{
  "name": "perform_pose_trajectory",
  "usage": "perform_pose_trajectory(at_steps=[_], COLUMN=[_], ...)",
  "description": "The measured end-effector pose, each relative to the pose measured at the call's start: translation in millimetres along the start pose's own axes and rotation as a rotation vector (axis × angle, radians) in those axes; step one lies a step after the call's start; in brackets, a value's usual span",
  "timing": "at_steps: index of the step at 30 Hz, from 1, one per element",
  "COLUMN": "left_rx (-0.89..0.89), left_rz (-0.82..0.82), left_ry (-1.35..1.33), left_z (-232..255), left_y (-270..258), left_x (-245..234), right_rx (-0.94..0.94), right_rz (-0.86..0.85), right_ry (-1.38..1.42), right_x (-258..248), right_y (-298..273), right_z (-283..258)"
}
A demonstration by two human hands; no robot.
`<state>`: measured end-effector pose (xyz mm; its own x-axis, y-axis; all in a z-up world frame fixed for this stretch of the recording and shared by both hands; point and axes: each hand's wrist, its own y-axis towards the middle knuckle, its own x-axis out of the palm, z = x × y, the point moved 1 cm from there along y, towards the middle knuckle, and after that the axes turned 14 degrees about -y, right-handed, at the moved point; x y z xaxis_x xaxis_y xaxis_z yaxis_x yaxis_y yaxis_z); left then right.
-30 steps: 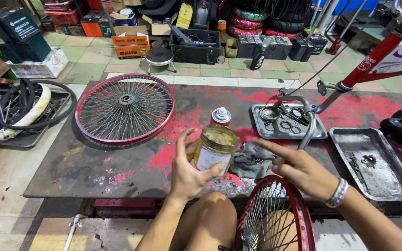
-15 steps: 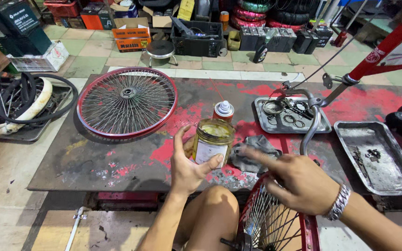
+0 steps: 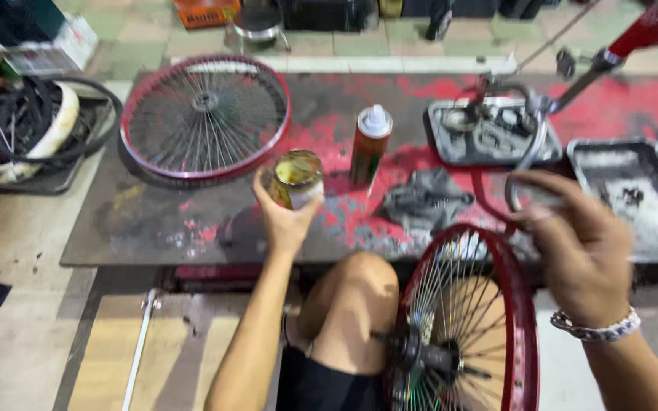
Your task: The person applies grease to a bicycle wheel hub, places ball bearings into the greased hub by hand, sprays lubricant on components, and inserts a metal axle through the center.
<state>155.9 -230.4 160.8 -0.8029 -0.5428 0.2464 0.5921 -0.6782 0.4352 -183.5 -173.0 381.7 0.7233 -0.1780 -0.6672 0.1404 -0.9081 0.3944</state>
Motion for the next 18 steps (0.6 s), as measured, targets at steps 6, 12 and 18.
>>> perform_pose_trajectory(at_steps=[6, 12, 18], left_rx=[-0.089, -0.063, -0.178], left_rz=[-0.027, -0.095, -0.62], left_ry=[0.345, 0.491, 0.345], left_z=[-64.7, 41.7, 185.6], left_y=[-24.3, -81.9, -182.0], left_x=[-44.5, -40.2, -4.5], right_rx=[0.239, 0.382, 0.492], right_rz=[0.238, 0.291, 0.292], right_ry=[0.501, 0.459, 0.509], right_x=[6.9, 10.2, 16.8], right_y=[-59.6, -130.9, -165.7], right_z=[15.9, 35.1, 27.8])
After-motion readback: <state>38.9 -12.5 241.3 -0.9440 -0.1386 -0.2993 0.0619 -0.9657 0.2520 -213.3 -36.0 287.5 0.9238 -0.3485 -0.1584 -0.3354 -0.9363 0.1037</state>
